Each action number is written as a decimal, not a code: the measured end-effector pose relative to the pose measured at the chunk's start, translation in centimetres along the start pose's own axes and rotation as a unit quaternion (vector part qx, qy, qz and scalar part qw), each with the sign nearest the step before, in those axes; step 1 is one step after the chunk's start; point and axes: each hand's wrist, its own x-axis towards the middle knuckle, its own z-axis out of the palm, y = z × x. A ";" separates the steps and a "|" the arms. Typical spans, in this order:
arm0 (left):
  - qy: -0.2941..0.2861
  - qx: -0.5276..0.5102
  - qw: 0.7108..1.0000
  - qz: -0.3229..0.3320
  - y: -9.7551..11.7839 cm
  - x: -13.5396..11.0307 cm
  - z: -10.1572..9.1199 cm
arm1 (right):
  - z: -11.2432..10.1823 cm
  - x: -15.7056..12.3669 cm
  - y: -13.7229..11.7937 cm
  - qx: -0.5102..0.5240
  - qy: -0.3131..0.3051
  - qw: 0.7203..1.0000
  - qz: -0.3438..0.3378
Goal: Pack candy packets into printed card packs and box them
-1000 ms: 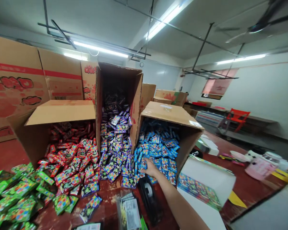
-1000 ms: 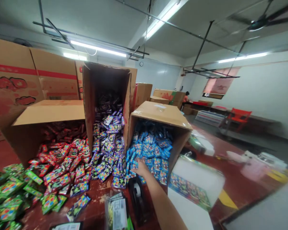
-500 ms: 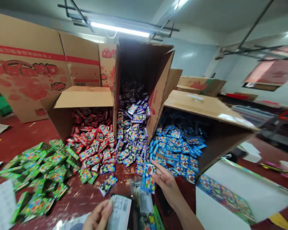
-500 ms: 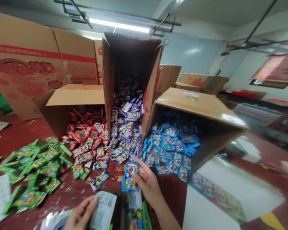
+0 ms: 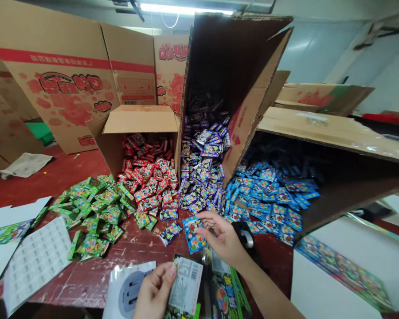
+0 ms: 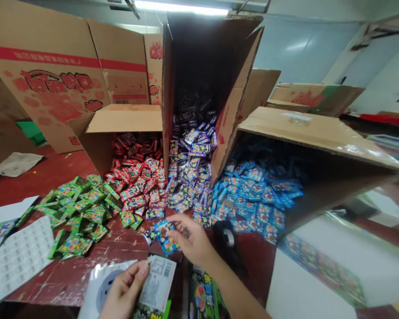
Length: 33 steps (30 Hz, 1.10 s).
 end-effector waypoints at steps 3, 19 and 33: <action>0.003 -0.002 1.000 0.001 -0.5 -0.1 0.1 | 0.1 -0.4 0.1 -0.074 -0.078 0.994 0.015; 0.043 -0.014 0.999 0.012 0.8 -0.6 -1.3 | 0.5 -1.2 5.1 -0.302 -0.043 0.952 0.004; 0.056 -0.040 0.997 0.018 0.3 0.0 -1.7 | -5.4 1.6 10.8 -0.434 0.034 0.899 0.049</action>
